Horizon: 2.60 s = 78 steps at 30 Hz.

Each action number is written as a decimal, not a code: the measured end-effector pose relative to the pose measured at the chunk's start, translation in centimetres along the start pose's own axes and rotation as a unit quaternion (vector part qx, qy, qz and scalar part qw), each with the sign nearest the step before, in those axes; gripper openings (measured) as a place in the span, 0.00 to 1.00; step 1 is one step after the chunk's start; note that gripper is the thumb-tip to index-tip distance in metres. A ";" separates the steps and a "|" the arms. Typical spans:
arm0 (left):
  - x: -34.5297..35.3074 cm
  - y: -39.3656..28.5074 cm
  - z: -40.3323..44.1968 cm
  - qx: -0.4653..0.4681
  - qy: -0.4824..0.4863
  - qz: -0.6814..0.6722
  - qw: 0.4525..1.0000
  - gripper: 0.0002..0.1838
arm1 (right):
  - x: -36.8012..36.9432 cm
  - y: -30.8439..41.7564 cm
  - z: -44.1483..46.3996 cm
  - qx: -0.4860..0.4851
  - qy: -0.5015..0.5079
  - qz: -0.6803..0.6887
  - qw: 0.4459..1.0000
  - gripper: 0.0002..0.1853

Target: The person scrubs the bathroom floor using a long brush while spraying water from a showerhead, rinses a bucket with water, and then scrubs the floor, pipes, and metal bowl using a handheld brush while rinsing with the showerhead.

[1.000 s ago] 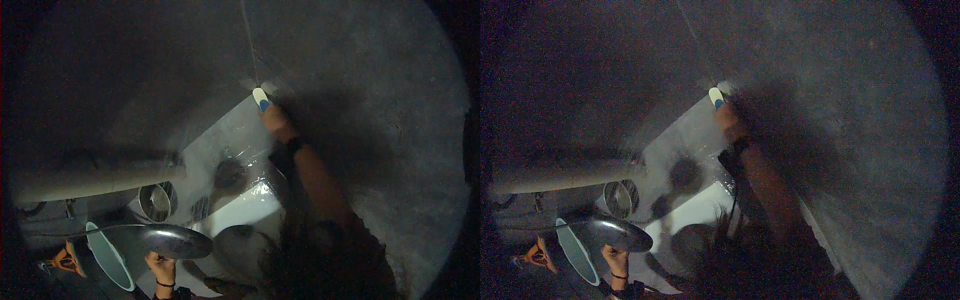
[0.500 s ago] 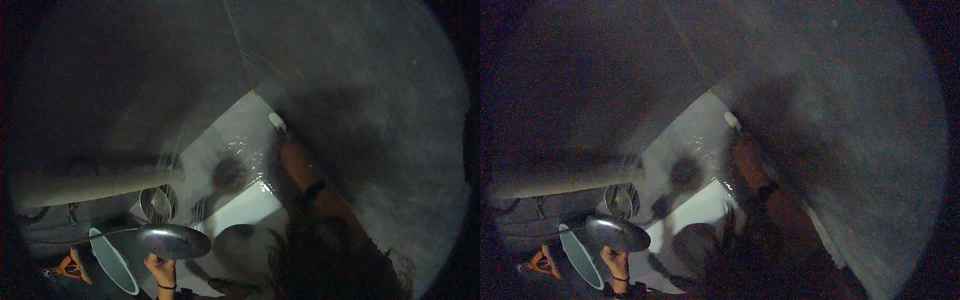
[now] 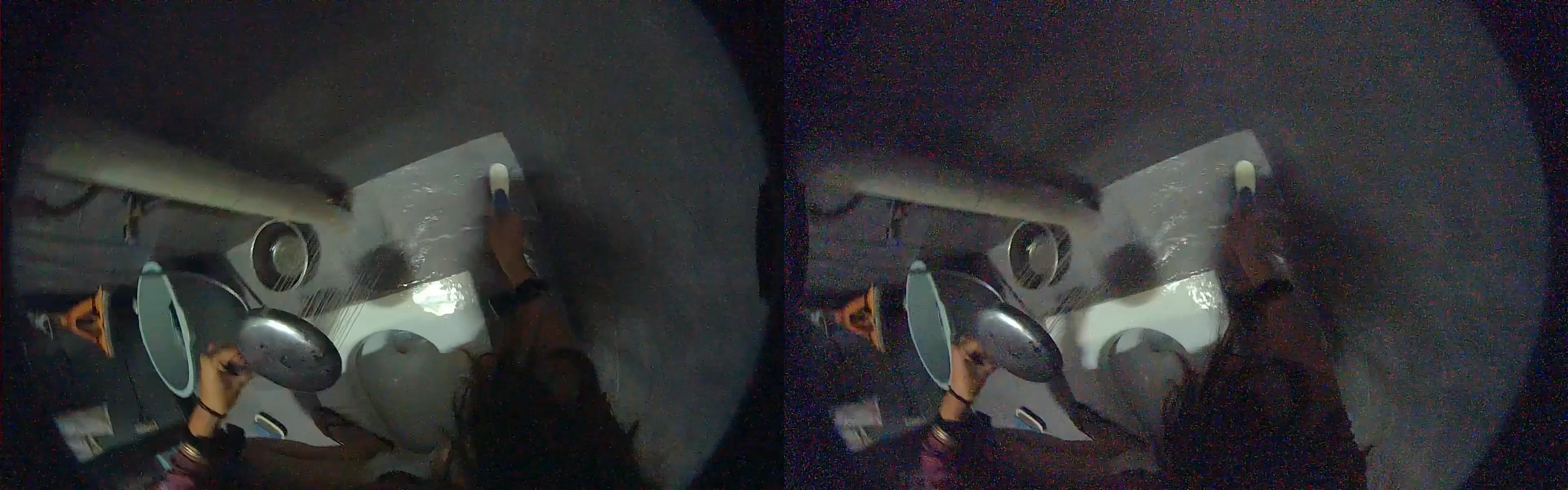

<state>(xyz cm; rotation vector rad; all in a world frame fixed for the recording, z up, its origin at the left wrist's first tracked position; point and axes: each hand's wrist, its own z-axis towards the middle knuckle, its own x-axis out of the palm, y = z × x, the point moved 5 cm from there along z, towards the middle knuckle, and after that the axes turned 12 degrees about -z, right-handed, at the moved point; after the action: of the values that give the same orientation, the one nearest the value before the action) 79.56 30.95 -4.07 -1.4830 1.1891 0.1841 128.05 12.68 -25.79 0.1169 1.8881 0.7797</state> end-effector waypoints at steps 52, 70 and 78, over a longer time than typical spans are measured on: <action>4.4 13.4 -3.9 0.041 -0.216 -0.263 0.939 0.11 | 14.4 16.7 -12.4 -0.216 0.013 -0.350 0.912 0.15; 0.5 15.3 -7.9 -0.082 -0.253 -0.294 0.918 0.09 | 21.0 20.1 -15.2 -0.328 0.157 -0.221 0.905 0.17; 0.6 17.2 -10.1 -0.069 -0.284 -0.345 0.892 0.07 | 21.1 26.1 -19.4 -0.331 0.001 -0.167 0.929 0.15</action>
<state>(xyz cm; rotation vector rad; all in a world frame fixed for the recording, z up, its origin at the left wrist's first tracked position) 62.27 25.61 -12.50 -1.7265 0.1479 0.1952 95.11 32.89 -22.98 -0.6120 1.4960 1.1259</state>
